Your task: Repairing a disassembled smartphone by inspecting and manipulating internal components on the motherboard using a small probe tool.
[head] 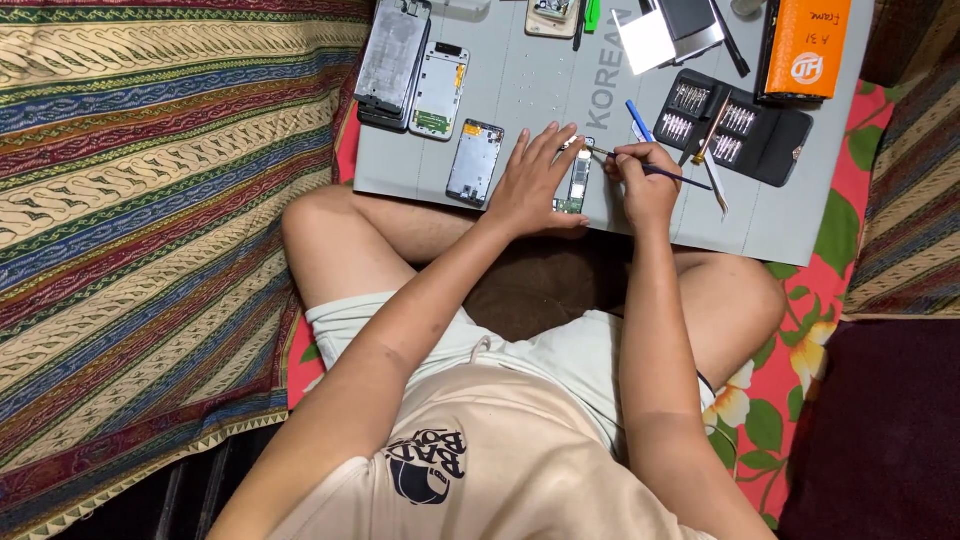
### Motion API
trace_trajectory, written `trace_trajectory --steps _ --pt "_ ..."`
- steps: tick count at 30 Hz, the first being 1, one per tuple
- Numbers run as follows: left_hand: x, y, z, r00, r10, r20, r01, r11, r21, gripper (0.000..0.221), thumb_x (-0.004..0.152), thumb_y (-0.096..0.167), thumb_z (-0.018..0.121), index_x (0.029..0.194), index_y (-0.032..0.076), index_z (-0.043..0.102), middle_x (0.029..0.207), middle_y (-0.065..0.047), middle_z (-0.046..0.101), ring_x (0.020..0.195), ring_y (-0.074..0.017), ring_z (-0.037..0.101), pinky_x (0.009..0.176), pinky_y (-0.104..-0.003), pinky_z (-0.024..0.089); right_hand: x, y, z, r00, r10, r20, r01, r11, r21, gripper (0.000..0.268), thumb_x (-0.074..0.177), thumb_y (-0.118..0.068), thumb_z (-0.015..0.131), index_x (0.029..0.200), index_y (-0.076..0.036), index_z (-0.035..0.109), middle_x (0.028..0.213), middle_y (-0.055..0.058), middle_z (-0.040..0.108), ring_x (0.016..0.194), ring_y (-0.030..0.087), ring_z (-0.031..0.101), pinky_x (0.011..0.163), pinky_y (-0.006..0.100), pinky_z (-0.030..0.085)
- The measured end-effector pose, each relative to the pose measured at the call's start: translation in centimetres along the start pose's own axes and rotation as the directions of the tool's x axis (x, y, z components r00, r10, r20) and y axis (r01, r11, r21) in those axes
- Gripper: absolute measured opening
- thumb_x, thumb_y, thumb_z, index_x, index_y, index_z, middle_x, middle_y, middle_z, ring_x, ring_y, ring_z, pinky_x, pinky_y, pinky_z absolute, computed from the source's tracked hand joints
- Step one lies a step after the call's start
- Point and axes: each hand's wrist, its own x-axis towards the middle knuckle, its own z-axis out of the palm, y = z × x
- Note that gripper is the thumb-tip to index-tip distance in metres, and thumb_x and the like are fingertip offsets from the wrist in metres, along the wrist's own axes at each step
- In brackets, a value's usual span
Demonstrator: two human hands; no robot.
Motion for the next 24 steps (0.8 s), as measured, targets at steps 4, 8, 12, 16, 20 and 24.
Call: trace_trajectory --steps 4,8,12,16,20,24 --pt "0.0 0.1 -0.1 1.000 -0.006 0.015 0.006 1.000 0.002 0.117 0.073 0.069 0.087 0.159 0.012 0.032 0.162 -0.016 0.034 0.153 -0.0369 0.027 0.125 -0.059 0.011 -0.2 -0.3 0.1 1.000 0.015 -0.016 -0.015 1.000 -0.003 0.013 0.090 -0.004 0.065 0.096 0.004 0.074 0.082 0.018 0.073 0.074 0.021 0.074 0.068 0.029 0.062" --pt "0.1 0.2 -0.3 1.000 -0.008 0.017 0.009 1.000 -0.010 0.117 0.074 0.069 0.087 0.159 0.013 0.031 0.162 -0.016 0.033 0.153 -0.0367 0.027 0.126 -0.059 0.011 -0.1 0.0 0.1 1.000 0.005 -0.020 -0.006 1.000 -0.016 0.013 0.090 -0.004 0.064 0.095 0.003 0.074 0.081 0.018 0.073 0.074 0.021 0.074 0.067 0.029 0.062" --pt "0.0 0.0 -0.1 1.000 0.001 0.004 -0.001 1.000 -0.002 0.116 0.074 0.069 0.087 0.159 0.012 0.032 0.162 -0.016 0.033 0.153 -0.0368 0.027 0.125 -0.060 0.012 0.0 0.9 -0.2 1.000 0.004 -0.023 -0.004 0.999 -0.033 0.013 0.088 -0.003 0.064 0.091 0.002 0.074 0.079 0.018 0.072 0.073 0.021 0.074 0.066 0.030 0.061" --pt "0.1 0.3 -0.6 1.000 -0.014 0.026 0.014 1.000 -0.009 0.115 0.075 0.069 0.086 0.159 0.012 0.032 0.162 -0.016 0.034 0.154 -0.0366 0.026 0.126 -0.058 0.010 -0.1 0.3 0.0 1.000 0.002 -0.024 -0.003 1.000 -0.018 0.014 0.088 -0.003 0.063 0.093 0.003 0.075 0.079 0.019 0.072 0.073 0.022 0.074 0.067 0.030 0.061" --pt "0.1 0.5 -0.9 0.999 -0.024 0.034 0.025 0.999 -0.024 0.114 0.075 0.067 0.087 0.159 0.012 0.033 0.162 -0.016 0.035 0.153 -0.0361 0.026 0.126 -0.058 0.009 0.0 0.8 -0.1 1.000 0.000 -0.024 -0.001 1.000 -0.017 0.014 0.086 -0.004 0.062 0.089 0.002 0.074 0.076 0.018 0.071 0.071 0.021 0.073 0.065 0.030 0.061" --pt "0.0 0.3 -0.7 1.000 -0.015 0.026 0.016 1.000 -0.020 0.114 0.074 0.068 0.086 0.158 0.012 0.034 0.162 -0.016 0.034 0.153 -0.0363 0.026 0.126 -0.058 0.010 0.2 1.5 -0.3 1.000 -0.021 -0.018 0.020 0.999 -0.025 0.013 0.083 -0.003 0.062 0.086 0.001 0.074 0.072 0.018 0.070 0.067 0.020 0.071 0.063 0.031 0.059"
